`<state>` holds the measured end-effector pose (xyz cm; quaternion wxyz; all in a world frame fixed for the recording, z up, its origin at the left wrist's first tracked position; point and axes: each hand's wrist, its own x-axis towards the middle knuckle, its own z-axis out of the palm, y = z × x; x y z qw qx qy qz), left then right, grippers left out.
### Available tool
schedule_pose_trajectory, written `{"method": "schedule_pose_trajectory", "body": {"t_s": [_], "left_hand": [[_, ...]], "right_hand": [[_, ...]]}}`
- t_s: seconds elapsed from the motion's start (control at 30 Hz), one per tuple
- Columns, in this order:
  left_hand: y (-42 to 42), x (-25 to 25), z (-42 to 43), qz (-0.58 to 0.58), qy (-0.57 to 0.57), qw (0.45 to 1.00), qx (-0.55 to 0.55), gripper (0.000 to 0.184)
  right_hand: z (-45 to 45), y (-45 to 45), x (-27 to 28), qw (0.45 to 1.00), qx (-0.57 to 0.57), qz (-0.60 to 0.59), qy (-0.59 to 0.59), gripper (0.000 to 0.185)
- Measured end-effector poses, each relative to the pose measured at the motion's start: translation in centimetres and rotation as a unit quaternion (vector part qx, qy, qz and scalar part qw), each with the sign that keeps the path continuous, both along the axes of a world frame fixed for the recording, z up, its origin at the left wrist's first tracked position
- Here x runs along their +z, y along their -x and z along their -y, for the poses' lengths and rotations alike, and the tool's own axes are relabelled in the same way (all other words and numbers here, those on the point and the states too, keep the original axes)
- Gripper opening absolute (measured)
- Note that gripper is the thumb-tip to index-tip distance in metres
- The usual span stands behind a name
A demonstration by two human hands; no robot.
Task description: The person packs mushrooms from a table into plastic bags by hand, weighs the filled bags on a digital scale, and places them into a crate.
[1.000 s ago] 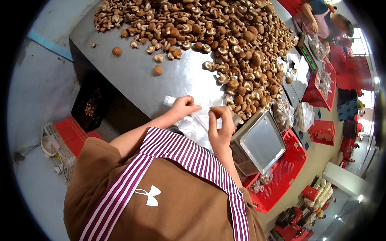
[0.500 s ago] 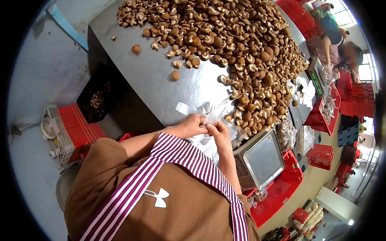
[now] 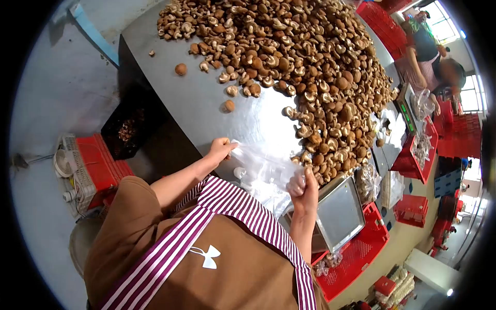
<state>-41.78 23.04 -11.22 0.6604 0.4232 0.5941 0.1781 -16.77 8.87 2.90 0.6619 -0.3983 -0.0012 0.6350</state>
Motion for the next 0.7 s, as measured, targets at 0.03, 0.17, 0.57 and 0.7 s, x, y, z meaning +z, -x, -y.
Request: {"method": "schedule_pose_trajectory", "body": {"t_s": [0.03,0.17,0.57,0.7], "left_hand": [[0.2,-0.2,-0.1,-0.011,0.019,1.000,-0.002,0.031],[1.7,-1.4,-1.3,0.000,-0.024,0.973,-0.229,0.032],[-5.4,5.5,-25.2,-0.164,-0.379,0.907,-0.080,0.071],[-9.5,3.1,-32.9,-0.284,-0.380,0.873,-0.113,0.078]], "right_hand": [[0.0,0.0,-0.3,0.999,0.001,0.018,0.037,0.020],[0.5,-1.0,-0.9,0.988,0.001,0.122,0.091,0.021],[-0.8,-0.6,-2.9,0.972,0.016,0.135,0.194,0.012],[-1.0,-1.1,-3.5,0.966,0.014,0.122,0.226,0.012]]}}
